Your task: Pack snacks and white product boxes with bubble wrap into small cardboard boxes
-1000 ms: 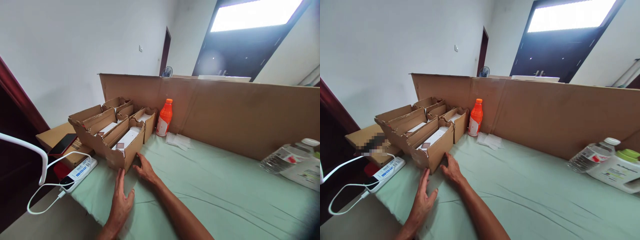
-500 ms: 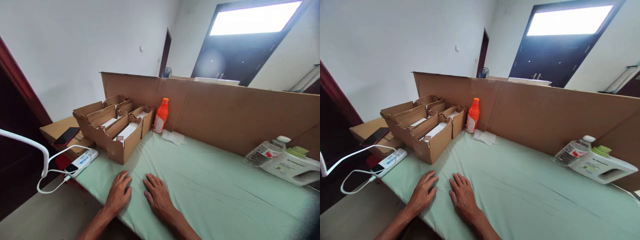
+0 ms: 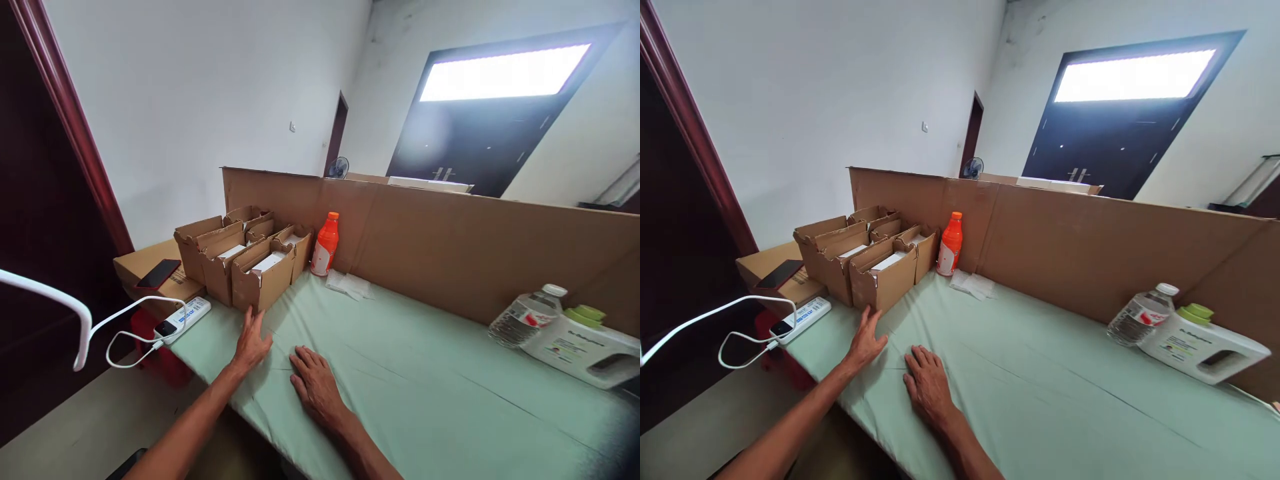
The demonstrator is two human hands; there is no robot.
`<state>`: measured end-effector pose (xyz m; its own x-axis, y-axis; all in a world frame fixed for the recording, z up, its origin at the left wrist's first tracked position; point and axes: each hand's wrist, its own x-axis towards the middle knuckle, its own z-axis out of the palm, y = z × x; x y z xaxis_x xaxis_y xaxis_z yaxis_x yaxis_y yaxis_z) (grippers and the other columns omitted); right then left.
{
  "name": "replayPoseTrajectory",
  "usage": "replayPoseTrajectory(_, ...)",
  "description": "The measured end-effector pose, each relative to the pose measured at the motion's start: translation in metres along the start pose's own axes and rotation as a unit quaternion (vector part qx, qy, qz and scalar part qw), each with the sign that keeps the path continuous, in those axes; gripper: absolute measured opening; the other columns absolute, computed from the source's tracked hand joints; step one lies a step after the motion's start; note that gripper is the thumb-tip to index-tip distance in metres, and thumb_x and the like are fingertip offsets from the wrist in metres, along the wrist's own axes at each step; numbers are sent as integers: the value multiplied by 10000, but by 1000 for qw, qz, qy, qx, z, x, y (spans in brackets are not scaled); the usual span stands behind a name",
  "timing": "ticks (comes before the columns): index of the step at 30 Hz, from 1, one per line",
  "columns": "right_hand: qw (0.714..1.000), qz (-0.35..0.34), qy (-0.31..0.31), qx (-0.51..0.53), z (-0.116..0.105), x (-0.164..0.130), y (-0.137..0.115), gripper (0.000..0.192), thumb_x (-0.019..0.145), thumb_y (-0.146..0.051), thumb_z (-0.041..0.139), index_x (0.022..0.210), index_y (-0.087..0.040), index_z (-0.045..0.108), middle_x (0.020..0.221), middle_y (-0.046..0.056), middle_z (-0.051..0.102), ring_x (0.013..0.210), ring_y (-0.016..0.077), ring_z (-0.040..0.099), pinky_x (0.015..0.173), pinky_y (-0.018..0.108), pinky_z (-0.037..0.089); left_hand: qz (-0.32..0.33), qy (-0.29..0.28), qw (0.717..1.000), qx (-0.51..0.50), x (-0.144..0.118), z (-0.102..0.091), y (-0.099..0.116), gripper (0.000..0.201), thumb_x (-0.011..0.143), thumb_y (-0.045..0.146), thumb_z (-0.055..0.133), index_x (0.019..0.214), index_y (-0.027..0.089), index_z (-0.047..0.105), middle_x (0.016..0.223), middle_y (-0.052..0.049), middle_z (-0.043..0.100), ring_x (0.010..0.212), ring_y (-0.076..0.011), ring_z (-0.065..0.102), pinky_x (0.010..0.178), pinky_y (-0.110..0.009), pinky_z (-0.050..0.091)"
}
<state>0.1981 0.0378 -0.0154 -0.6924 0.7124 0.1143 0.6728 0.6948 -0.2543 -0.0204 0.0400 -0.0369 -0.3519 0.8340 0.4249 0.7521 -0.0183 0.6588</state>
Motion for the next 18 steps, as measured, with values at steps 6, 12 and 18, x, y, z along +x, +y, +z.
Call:
replayPoseTrajectory(6, 1000, -17, 12, 12, 3, 0, -1, 432, 959, -274, 535, 1378, -182, 582, 1500, 126, 505, 1407, 277, 414, 1152, 454, 323, 62, -76, 995, 4, -52, -3, -4, 341, 766, 167, 574, 1077, 190, 710, 1260, -115, 671, 1228, -286, 583, 1098, -497, 436)
replayPoseTrajectory(12, 999, -26, 11, 15, 3, 0, -2, 420, 971, -286, 532, 1373, -172, 577, 1497, 136, 502, 1406, 276, 404, 1140, 451, 324, 73, -91, 993, 3, -54, -12, -5, 318, 800, 169, 533, 1059, 201, 715, 1198, -94, 703, 1187, -263, 599, 1079, -476, 449)
replayPoseTrajectory(18, 999, -26, 17, 11, 4, -1, -3, 405, 972, -296, 543, 1357, -179, 589, 1486, 131, 515, 1393, 272, 421, 1131, 445, 332, 92, -80, 993, 11, -55, -12, -2, 300, 807, 177, 525, 1036, 183, 719, 1189, -114, 704, 1147, -285, 611, 1055, -511, 456)
